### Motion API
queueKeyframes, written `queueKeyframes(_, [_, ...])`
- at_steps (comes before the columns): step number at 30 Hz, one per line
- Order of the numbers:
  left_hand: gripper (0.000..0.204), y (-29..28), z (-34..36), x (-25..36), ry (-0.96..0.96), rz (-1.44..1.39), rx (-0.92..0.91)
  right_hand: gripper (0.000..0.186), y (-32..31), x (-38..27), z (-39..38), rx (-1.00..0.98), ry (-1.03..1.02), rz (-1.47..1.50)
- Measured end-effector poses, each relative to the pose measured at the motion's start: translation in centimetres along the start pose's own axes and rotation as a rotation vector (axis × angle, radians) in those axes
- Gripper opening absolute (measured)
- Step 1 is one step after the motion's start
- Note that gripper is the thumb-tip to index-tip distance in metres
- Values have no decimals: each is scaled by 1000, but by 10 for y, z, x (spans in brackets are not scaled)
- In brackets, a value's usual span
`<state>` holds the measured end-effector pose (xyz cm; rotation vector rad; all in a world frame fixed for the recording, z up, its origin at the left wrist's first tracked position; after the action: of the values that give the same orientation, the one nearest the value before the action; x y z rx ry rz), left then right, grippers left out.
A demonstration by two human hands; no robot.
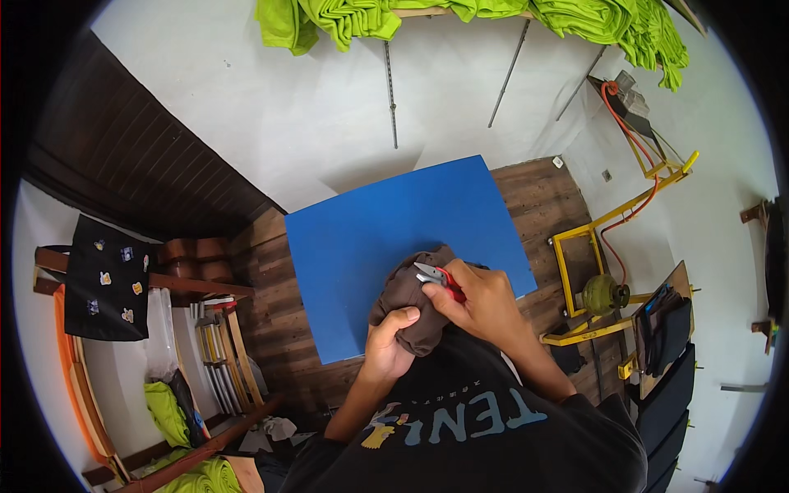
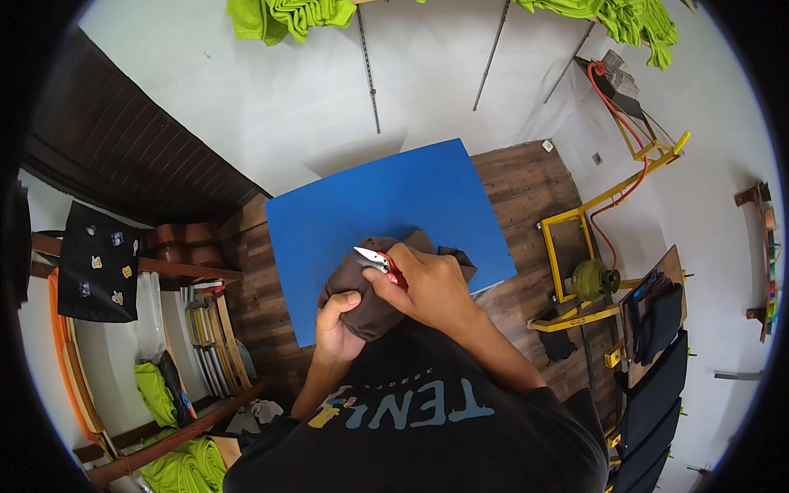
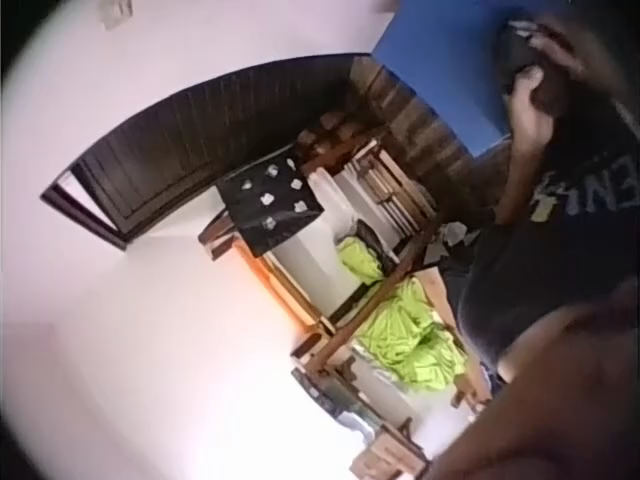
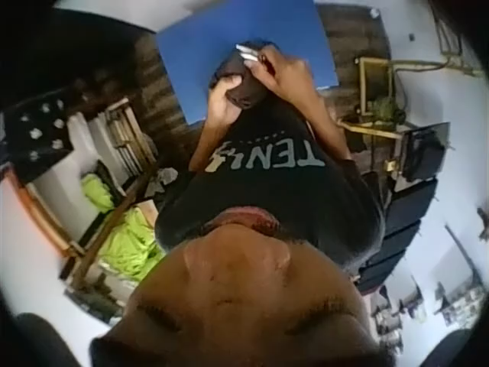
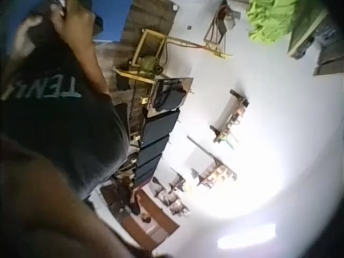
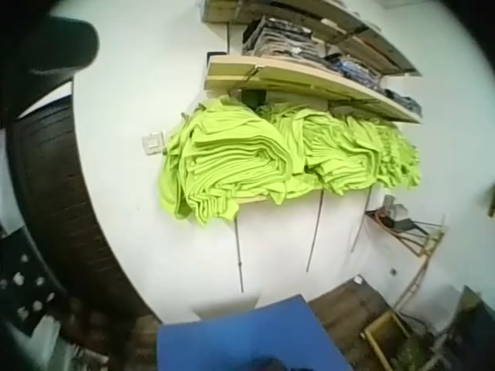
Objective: Cutting and trimming a piece of brown fabric using small hand snips.
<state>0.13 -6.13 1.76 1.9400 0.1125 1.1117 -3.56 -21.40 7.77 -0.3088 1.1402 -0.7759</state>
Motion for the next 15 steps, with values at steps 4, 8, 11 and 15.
queueKeyframes(4, [58, 1, -3, -1, -19, 20, -1, 30, -3, 1, 1, 3, 20, -11])
queueKeyframes(8, [64, 2, -4, 0, -7, 11, -17, 30, -4, 1, 2, -6, 11, -32])
queueKeyframes(11, [67, 5, -6, 2, 2, 18, -39, 30, -5, 1, 3, -23, 26, -33])
queueKeyframes(15, [71, 7, -8, 4, -3, 32, -69, 31, -7, 1, 3, -35, 33, -12])
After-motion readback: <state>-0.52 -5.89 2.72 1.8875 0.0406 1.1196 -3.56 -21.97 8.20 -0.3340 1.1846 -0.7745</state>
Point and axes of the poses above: each hand's wrist, its own z-axis towards the middle knuckle, its own y-axis out of the palm, x = y × z, the point moved 3 cm from there along z, towards the middle knuckle, and after that the axes turned 7 degrees about z, right-handed, at the moved point
